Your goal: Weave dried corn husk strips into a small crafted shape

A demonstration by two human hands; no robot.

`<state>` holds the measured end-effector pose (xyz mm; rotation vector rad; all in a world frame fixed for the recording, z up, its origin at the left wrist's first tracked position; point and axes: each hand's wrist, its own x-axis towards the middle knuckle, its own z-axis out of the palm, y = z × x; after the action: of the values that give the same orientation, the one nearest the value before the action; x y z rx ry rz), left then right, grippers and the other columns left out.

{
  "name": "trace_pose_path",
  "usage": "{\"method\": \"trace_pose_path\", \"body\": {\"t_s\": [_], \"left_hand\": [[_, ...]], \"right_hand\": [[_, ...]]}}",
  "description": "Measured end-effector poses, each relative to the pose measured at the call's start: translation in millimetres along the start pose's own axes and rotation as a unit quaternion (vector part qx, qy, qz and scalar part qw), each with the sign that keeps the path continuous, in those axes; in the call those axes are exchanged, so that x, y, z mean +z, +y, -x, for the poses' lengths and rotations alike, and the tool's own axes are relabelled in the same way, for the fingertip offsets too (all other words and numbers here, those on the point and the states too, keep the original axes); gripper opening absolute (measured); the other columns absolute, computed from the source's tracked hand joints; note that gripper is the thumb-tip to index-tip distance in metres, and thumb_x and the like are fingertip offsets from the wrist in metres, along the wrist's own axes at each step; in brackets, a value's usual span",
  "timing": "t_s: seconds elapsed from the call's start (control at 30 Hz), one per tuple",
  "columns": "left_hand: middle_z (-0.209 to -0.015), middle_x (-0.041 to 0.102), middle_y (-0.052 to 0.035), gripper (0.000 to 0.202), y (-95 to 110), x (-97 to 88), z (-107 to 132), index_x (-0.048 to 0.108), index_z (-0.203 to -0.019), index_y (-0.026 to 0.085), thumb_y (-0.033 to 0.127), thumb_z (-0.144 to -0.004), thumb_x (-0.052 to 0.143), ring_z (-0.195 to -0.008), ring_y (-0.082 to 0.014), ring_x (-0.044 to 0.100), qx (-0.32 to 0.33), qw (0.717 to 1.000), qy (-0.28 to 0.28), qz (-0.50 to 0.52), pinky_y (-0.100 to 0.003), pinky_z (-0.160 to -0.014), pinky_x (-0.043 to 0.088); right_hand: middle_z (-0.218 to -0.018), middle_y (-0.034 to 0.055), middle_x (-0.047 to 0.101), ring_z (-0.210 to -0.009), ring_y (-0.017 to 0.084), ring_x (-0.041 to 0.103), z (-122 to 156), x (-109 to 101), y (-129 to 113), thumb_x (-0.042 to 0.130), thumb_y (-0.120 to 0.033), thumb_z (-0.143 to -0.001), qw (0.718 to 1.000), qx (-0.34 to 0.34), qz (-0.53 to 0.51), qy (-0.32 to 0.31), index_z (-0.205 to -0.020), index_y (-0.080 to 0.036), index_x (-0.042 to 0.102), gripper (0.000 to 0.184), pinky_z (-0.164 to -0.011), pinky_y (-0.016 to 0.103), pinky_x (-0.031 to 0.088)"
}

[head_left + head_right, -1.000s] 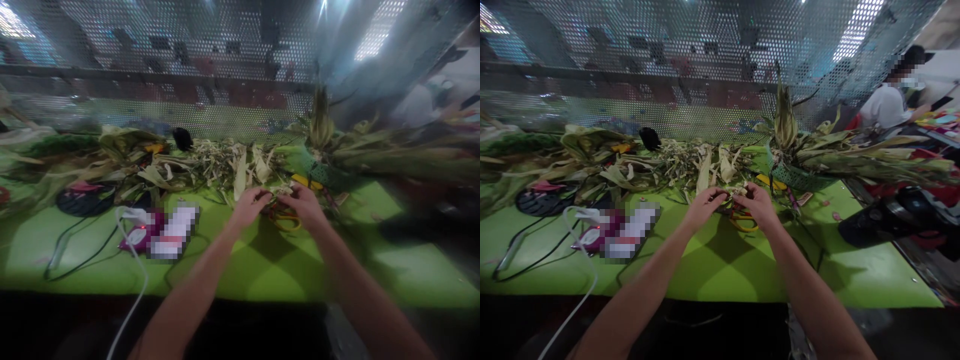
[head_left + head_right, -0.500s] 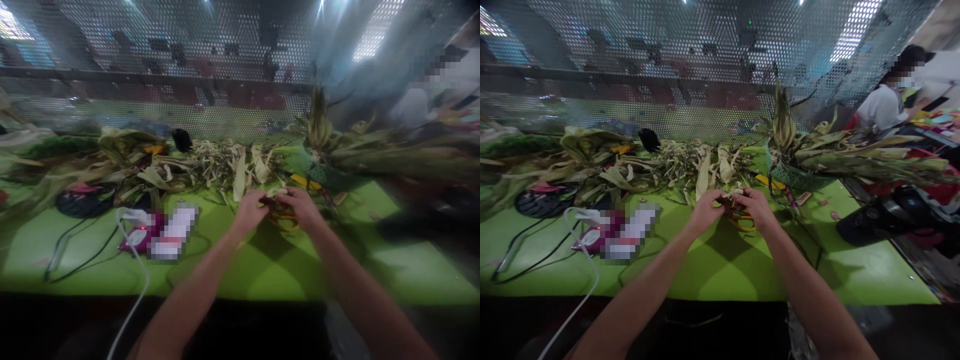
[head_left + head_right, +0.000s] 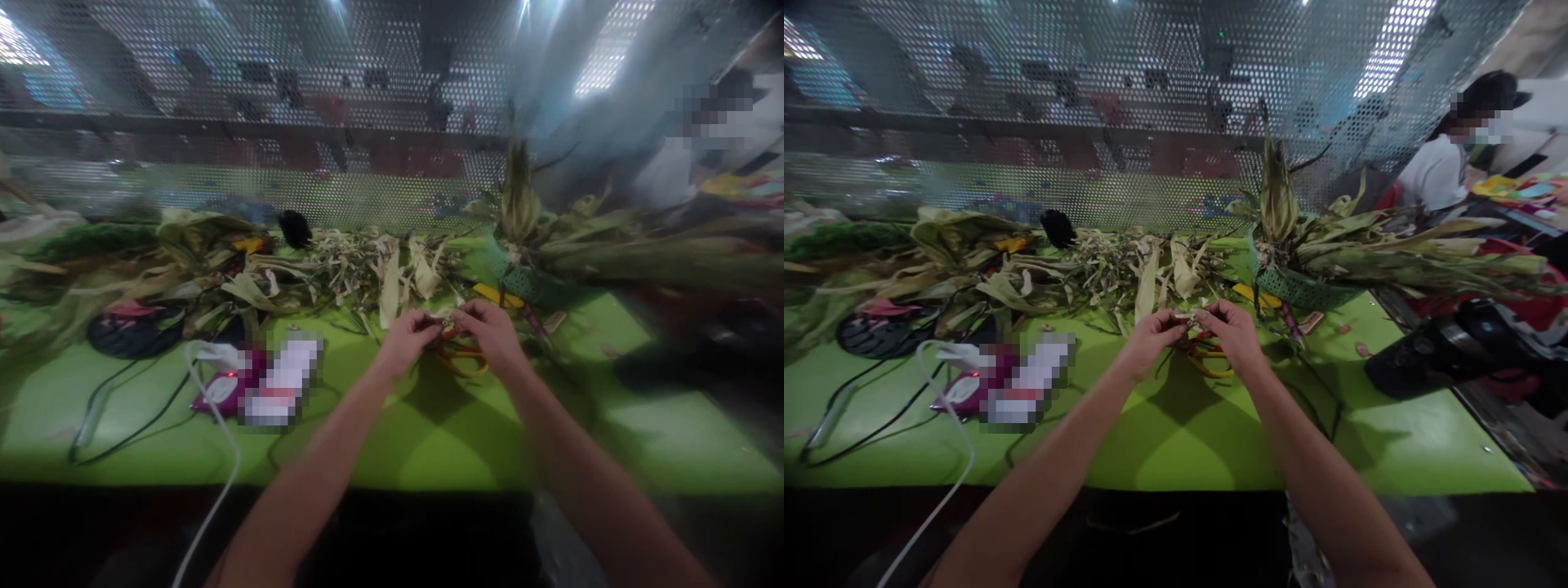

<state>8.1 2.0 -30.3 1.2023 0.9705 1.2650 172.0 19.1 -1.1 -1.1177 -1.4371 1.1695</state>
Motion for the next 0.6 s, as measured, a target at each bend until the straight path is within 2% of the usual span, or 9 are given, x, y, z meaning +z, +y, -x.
{"method": "trace_pose_path", "body": {"t_s": [0.07, 0.17, 0.23, 0.37, 0.43, 0.6], "left_hand": [[-0.073, 0.063, -0.0016, 0.010, 1.6, -0.5, 1.5, 0.066, -0.080, 0.015, 0.022, -0.073, 0.068, -0.071, -0.0140, 0.055, 0.043, 0.996, 0.001, -0.078, -0.028, -0.072, 0.045], [-0.079, 0.065, -0.0040, 0.003, 5.0, -2.0, 3.4, 0.067, -0.077, 0.017, 0.016, -0.075, 0.065, -0.082, -0.0178, 0.055, 0.137, 0.963, 0.020, -0.230, -0.031, -0.081, 0.043], [-0.083, 0.065, -0.0048, 0.004, 7.0, -3.2, 3.7, 0.067, -0.079, 0.017, 0.017, -0.076, 0.064, -0.085, -0.0185, 0.055, 0.151, 0.951, 0.027, -0.268, -0.032, -0.083, 0.042], [-0.088, 0.066, -0.0055, 0.022, 9.3, -5.0, 3.1, 0.065, -0.095, 0.015, 0.032, -0.081, 0.064, -0.081, -0.0161, 0.057, 0.050, 0.986, -0.013, -0.160, -0.029, -0.076, 0.045], [-0.089, 0.066, -0.0053, 0.029, 10.0, -5.2, 2.9, 0.064, -0.097, 0.015, 0.039, -0.081, 0.065, -0.080, -0.0146, 0.057, 0.020, 0.993, -0.019, -0.112, -0.027, -0.074, 0.045], [-0.079, 0.066, -0.0030, 0.029, 11.3, -6.6, 3.2, 0.066, -0.083, 0.015, 0.043, -0.077, 0.069, -0.075, -0.0134, 0.058, -0.010, 0.998, 0.047, -0.040, -0.027, -0.075, 0.045]], "right_hand": [[-0.059, -0.0032, 0.053, -0.055, 0.010, 0.048, 0.2, 0.2, 0.0, 0.076, -0.048, -0.065, 1.000, 0.024, -0.006, -0.011, -0.064, -0.019, 0.057, 0.035, -0.055, 0.024, 0.044], [-0.055, -0.0041, 0.051, -0.050, 0.009, 0.044, -0.4, 1.1, 0.2, 0.078, -0.048, -0.061, 0.998, 0.063, -0.018, -0.018, -0.061, -0.019, 0.055, 0.038, -0.050, 0.023, 0.040], [-0.055, -0.0043, 0.050, -0.049, 0.008, 0.043, -1.1, 1.2, 0.3, 0.079, -0.049, -0.061, 0.997, 0.068, -0.023, -0.019, -0.062, -0.018, 0.055, 0.039, -0.049, 0.023, 0.039], [-0.060, -0.0033, 0.055, -0.053, 0.010, 0.047, -1.8, 0.3, -0.6, 0.077, -0.050, -0.063, 0.999, 0.035, 0.002, -0.014, -0.067, -0.018, 0.060, 0.037, -0.053, 0.024, 0.041], [-0.061, -0.0025, 0.056, -0.055, 0.010, 0.049, -1.6, 0.2, -1.5, 0.076, -0.050, -0.066, 0.999, 0.012, 0.028, -0.016, -0.068, -0.018, 0.062, 0.035, -0.055, 0.025, 0.043], [-0.063, -0.0017, 0.058, -0.058, 0.012, 0.053, -1.5, 1.3, -2.1, 0.073, -0.048, -0.069, 0.999, -0.005, 0.019, -0.035, -0.068, -0.018, 0.063, 0.031, -0.058, 0.026, 0.046]]}}
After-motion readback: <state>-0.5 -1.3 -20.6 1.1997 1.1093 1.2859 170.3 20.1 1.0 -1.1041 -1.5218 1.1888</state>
